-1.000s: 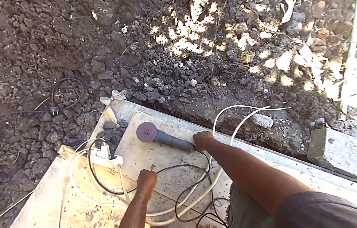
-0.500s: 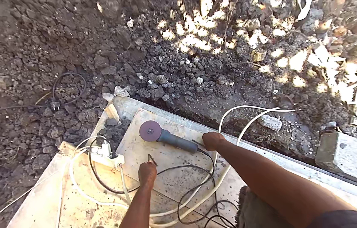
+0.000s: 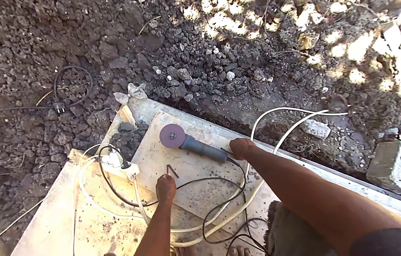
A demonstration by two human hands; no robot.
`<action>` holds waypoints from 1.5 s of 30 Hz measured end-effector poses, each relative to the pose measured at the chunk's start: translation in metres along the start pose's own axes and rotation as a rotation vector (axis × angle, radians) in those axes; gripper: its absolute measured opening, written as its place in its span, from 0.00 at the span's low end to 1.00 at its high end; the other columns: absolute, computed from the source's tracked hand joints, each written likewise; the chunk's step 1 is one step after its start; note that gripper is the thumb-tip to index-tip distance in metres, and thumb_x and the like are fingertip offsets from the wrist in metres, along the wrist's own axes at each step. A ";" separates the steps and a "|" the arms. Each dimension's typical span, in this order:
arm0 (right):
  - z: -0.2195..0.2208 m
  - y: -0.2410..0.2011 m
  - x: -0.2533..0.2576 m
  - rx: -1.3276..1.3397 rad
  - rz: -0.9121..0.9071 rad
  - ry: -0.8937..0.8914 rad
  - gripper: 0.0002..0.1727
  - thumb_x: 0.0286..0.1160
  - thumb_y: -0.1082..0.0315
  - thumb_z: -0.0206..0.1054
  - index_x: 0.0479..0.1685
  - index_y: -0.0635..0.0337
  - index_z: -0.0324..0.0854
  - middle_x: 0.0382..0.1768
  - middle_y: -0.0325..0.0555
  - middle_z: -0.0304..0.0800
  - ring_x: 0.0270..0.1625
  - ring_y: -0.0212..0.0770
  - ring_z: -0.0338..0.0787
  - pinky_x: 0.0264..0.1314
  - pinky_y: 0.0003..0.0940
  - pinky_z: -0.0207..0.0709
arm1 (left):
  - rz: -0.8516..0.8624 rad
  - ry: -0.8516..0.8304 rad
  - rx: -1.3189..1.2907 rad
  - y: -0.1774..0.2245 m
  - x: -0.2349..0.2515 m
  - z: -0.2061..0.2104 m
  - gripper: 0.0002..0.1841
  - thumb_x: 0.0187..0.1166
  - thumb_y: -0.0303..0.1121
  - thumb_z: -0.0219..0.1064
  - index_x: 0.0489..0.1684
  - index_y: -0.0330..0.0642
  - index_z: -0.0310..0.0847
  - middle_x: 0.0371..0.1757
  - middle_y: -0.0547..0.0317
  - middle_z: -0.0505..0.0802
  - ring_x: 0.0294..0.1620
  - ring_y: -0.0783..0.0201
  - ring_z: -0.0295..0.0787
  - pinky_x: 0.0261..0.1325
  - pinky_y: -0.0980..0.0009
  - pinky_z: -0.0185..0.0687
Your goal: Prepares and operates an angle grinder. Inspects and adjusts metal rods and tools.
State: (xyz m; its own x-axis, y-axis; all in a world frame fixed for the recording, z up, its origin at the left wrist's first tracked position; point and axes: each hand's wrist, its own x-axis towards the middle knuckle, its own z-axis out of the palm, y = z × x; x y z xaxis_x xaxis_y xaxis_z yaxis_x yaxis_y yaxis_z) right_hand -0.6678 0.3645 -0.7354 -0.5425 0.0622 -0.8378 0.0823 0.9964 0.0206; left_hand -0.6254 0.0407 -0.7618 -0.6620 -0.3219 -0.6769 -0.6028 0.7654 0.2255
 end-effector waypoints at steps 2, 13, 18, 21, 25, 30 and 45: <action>-0.001 0.000 0.001 -0.018 -0.003 -0.010 0.17 0.66 0.61 0.77 0.46 0.65 0.86 0.53 0.61 0.90 0.59 0.62 0.91 0.54 0.66 0.83 | 0.037 -0.013 0.185 0.002 -0.002 -0.009 0.21 0.94 0.44 0.48 0.53 0.40 0.85 0.50 0.41 0.93 0.56 0.45 0.91 0.58 0.43 0.83; -0.047 0.008 -0.013 0.156 0.032 -0.203 0.16 0.71 0.60 0.75 0.35 0.68 0.87 0.36 0.56 0.91 0.39 0.52 0.90 0.46 0.56 0.81 | 0.086 -0.166 -0.352 0.003 -0.030 -0.031 0.22 0.95 0.40 0.49 0.40 0.34 0.84 0.17 0.62 0.73 0.16 0.66 0.66 0.25 0.70 0.65; -0.095 0.010 -0.049 0.389 -0.153 -0.244 0.13 0.80 0.58 0.69 0.44 0.61 0.90 0.36 0.46 0.94 0.36 0.41 0.89 0.44 0.45 0.80 | 0.197 -0.343 -0.278 0.027 -0.055 -0.077 0.22 0.96 0.42 0.47 0.41 0.36 0.84 0.15 0.65 0.72 0.12 0.70 0.61 0.17 0.75 0.58; -0.096 -0.004 -0.077 0.784 -0.436 -0.263 0.15 0.87 0.63 0.63 0.58 0.67 0.83 0.51 0.53 0.92 0.52 0.47 0.91 0.58 0.51 0.82 | 0.329 -0.259 -0.421 0.044 -0.082 -0.100 0.21 0.96 0.40 0.47 0.42 0.36 0.83 0.15 0.64 0.73 0.12 0.70 0.61 0.16 0.75 0.57; -0.084 -0.055 -0.092 1.222 -0.734 -0.164 0.15 0.88 0.62 0.63 0.57 0.65 0.82 0.51 0.48 0.92 0.52 0.41 0.91 0.57 0.44 0.84 | 0.474 -0.075 -0.757 0.075 -0.125 -0.121 0.21 0.96 0.39 0.45 0.43 0.36 0.82 0.16 0.62 0.76 0.10 0.70 0.64 0.13 0.77 0.59; -0.084 -0.087 -0.133 1.423 -0.812 -0.063 0.10 0.87 0.65 0.64 0.48 0.64 0.83 0.40 0.43 0.91 0.42 0.35 0.90 0.46 0.33 0.84 | 0.560 -0.090 -0.886 0.083 -0.151 -0.126 0.21 0.96 0.37 0.43 0.39 0.36 0.80 0.14 0.62 0.75 0.08 0.72 0.63 0.11 0.79 0.59; -0.087 -0.061 -0.143 1.464 -0.860 -0.112 0.07 0.84 0.69 0.67 0.48 0.64 0.84 0.42 0.44 0.92 0.44 0.34 0.90 0.48 0.32 0.85 | 0.728 -0.245 -0.857 0.088 -0.148 -0.131 0.21 0.94 0.36 0.44 0.37 0.36 0.81 0.13 0.62 0.75 0.08 0.73 0.63 0.11 0.80 0.59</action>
State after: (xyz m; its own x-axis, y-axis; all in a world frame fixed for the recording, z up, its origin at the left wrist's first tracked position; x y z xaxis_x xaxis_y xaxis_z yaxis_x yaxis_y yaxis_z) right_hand -0.6683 0.2999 -0.5692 -0.7859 -0.4946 -0.3712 0.4976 -0.1493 -0.8545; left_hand -0.6386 0.0826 -0.5499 -0.9298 0.2293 -0.2879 -0.2804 0.0653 0.9577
